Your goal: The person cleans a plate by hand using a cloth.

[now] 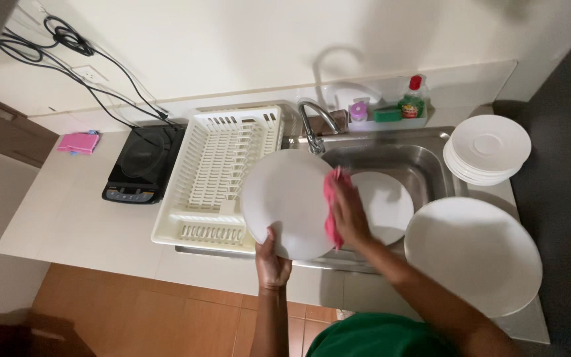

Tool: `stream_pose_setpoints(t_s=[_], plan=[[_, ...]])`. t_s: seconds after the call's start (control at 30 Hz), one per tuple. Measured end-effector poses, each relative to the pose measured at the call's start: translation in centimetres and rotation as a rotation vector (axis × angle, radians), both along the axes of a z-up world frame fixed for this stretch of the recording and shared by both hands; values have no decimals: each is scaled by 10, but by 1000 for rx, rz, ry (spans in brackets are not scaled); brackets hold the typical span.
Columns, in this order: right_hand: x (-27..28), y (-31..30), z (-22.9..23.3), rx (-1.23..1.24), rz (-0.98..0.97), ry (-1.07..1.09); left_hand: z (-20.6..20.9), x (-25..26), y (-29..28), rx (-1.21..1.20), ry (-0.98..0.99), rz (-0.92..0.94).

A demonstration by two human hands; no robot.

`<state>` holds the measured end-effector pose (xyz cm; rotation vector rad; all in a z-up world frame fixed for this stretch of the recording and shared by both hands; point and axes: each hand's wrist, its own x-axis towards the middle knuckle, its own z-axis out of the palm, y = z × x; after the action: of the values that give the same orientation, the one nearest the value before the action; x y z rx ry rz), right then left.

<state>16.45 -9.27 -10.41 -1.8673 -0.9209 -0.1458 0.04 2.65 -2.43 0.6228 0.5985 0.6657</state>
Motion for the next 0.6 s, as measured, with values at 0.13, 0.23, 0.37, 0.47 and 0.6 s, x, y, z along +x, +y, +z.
stream_pose_setpoints(t_s=[0.13,0.23,0.37,0.47,0.6], plan=[[-63,1,-10,-129,105,-156,-6,8,-3,-13,12,-4],[-53,11,36,-196,248,-198,20,17,-33,-30,39,-24],[20,29,61,-130,134,-165,24,11,-51,-3,74,-137],[35,15,43,-38,10,-95,13,8,-44,-15,68,-98],[-9,-5,-6,26,-5,20,-4,9,-24,-14,52,-19]])
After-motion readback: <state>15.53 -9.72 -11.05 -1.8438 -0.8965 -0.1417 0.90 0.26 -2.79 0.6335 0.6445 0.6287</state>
